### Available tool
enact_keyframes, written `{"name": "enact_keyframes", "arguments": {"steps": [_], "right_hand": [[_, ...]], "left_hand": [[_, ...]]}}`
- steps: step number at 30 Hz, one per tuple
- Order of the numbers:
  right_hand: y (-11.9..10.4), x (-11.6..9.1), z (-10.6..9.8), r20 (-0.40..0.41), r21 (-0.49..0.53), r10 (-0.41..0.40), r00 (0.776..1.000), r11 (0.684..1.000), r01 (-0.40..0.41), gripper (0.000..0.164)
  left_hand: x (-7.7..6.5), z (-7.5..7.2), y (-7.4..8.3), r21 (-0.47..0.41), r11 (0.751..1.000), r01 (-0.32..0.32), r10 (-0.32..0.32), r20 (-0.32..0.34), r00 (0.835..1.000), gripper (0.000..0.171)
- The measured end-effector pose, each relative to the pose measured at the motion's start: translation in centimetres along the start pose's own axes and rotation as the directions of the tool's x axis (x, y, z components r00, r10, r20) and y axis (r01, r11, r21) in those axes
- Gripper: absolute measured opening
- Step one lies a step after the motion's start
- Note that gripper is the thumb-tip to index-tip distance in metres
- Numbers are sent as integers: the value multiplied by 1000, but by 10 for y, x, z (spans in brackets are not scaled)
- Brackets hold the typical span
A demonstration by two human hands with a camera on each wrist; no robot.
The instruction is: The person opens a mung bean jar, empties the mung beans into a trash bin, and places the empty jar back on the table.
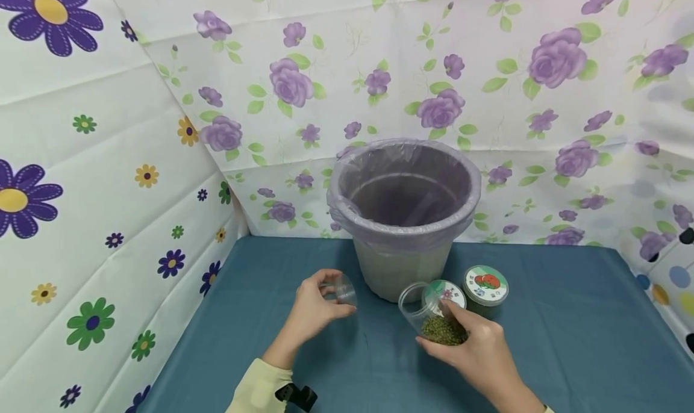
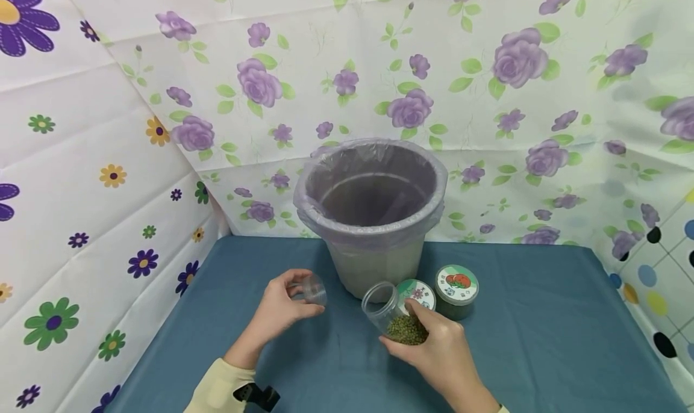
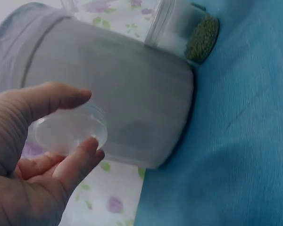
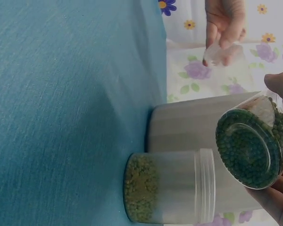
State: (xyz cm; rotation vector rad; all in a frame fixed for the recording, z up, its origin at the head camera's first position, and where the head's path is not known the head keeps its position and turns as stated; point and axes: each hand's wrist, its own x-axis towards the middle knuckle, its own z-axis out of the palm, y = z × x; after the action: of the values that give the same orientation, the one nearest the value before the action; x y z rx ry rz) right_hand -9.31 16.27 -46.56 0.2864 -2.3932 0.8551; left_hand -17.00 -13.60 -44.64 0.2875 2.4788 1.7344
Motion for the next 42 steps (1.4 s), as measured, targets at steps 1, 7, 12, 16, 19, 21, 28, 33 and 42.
{"name": "enact_keyframes", "arguments": {"steps": [1,7,12,16,19,21,28,33,42], "right_hand": [[0,0,0,-4,4,6,1000,1000,-6,74],[-1,2,-2,-17,40,29,999,999,-29,76],[0,2,-4,-7,56,55,998,997,-54,75],[1,3,-5,7,62,81,997,995,-81,74],[1,3,-5,13,65,86,996,994,-87,74],[2,2,-5,16,69,90,996,994,-90,74],[1,3,-4,27,91,81,996,992,-83,74],[0,3,-3,21,79,73,997,994,-74,75],[-1,3,-4,22,85,71,997,994,-72,76]], "left_hand": [[1,-2,-3,-1,1000,12,-12,-26,1000,66],[7,-9,-22,-11,997,75,-76,-141,987,65],[11,-13,-38,18,991,133,-126,-222,967,65],[17,-16,-49,68,973,220,-190,-301,934,66],[21,-18,-56,96,959,268,-225,-322,920,69],[23,-19,-61,108,951,288,-240,-325,915,71],[31,-17,-73,147,938,315,-254,-329,910,75],[33,-16,-80,186,933,308,-235,-334,913,76],[30,-18,-82,298,908,296,-179,-362,915,70]]}}
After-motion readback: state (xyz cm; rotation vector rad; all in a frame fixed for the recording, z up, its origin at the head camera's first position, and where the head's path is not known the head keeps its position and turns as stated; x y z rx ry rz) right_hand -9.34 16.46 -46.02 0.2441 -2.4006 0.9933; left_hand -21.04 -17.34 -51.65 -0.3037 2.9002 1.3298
